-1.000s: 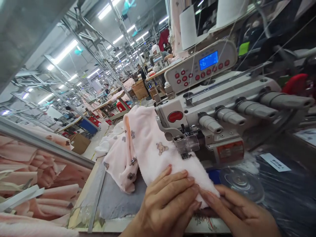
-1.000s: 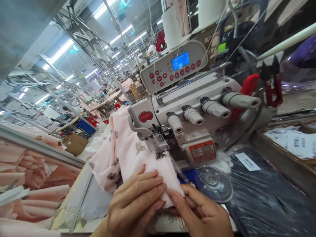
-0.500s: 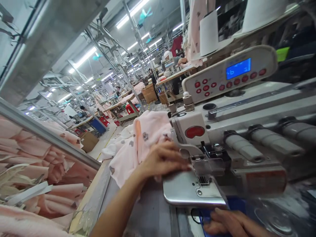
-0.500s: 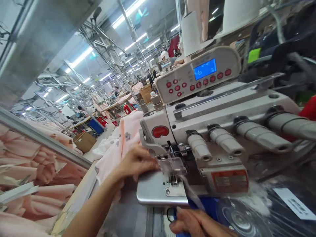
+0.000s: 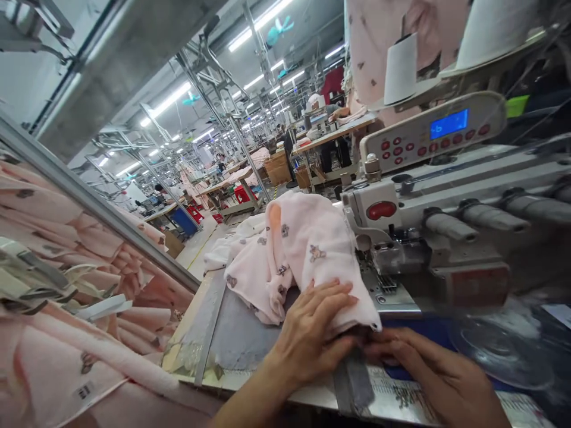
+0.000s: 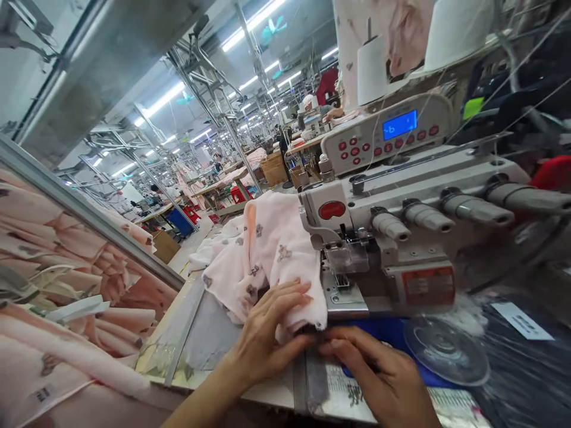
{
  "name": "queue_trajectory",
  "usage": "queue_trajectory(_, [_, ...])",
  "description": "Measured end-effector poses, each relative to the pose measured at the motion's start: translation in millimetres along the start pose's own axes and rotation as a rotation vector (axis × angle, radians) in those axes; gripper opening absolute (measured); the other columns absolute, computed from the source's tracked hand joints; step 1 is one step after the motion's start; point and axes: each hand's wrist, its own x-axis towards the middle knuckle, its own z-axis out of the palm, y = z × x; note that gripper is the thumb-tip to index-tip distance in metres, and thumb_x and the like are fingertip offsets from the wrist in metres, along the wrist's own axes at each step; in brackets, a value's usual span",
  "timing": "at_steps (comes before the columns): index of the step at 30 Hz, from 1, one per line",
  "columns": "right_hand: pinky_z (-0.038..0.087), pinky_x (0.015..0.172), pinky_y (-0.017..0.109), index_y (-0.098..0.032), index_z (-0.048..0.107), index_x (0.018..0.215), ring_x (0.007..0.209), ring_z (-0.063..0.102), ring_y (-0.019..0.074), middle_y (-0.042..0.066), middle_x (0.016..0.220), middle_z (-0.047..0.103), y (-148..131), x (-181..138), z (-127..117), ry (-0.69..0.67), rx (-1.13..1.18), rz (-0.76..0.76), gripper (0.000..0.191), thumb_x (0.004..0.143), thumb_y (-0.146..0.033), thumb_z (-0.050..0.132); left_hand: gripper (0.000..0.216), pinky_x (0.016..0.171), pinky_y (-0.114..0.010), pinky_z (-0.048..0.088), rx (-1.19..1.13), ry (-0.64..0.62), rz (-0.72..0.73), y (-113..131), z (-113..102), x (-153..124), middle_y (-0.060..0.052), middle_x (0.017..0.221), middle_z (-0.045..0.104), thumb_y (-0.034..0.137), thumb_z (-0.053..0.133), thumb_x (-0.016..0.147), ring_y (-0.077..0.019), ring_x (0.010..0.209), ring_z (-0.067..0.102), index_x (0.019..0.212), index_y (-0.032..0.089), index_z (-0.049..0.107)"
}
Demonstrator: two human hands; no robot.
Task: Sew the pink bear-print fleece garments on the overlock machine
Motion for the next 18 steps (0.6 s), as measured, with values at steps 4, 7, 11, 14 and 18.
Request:
queue_trajectory(4, [0.062, 0.080, 0.026, -0.023, 0.076, 0.105, 0.081, 0.075, 0.0238, 0.004, 0.095, 0.077, 15, -14, -5, 0.065, 0.014, -0.022, 0.043, 0.088, -0.062, 0.068, 0.033, 0.113, -0.039, 0.049, -0.158, 0.014, -0.014, -20, -4, 3, -0.012, 0.134, 0.067, 0.017, 0.072, 0.088, -0.0233, 0.134, 0.057, 0.120, 0.019, 0.063])
queue_trajectory(7, [0.062, 0.079, 0.022, -0.025, 0.069, 0.113, 0.089, 0.075, 0.0225, 0.003, 0.100, 0.077, 19, -23, -2, 0.114, -0.037, -0.155, 0.038, 0.092, -0.056, 0.068, 0.055, 0.116, -0.040, 0.047, -0.219, -0.075, -0.012, -23, -13, 6, -0.012, 0.138, 0.064, 0.033, 0.084, 0.077, -0.0258, 0.135, 0.056, 0.127, 0.021, 0.066])
queue_trajectory(11, [0.060, 0.074, 0.018, -0.030, 0.052, 0.136, 0.086, 0.074, 0.0166, -0.002, 0.102, 0.074, -9, -15, 19, 0.095, 0.047, -0.173, 0.047, 0.094, -0.048, 0.067, 0.059, 0.121, -0.043, 0.042, -0.230, -0.163, -0.040, -17, -22, 7, -0.009, 0.146, 0.058, 0.029, 0.080, 0.083, -0.0252, 0.142, 0.049, 0.138, 0.025, 0.060])
queue_trajectory(14, [0.059, 0.068, 0.018, -0.027, 0.067, 0.119, 0.068, 0.072, 0.0137, -0.004, 0.088, 0.073, -36, -3, 33, -0.008, 0.083, -0.142, 0.031, 0.093, -0.044, 0.063, 0.043, 0.119, -0.040, 0.045, -0.213, -0.138, -0.026, -17, -24, 7, -0.008, 0.144, 0.060, 0.018, 0.068, 0.092, -0.0224, 0.139, 0.052, 0.135, 0.024, 0.064])
queue_trajectory(18, [0.060, 0.072, 0.015, -0.023, 0.073, 0.096, 0.073, 0.074, 0.0145, -0.002, 0.083, 0.074, -45, 4, 27, 0.096, 0.122, -0.137, 0.020, 0.092, -0.039, 0.062, 0.021, 0.101, -0.030, 0.057, -0.074, 0.069, -0.063, -18, -23, 5, -0.010, 0.116, 0.076, 0.016, 0.059, 0.097, -0.0180, 0.114, 0.070, 0.111, 0.018, 0.074])
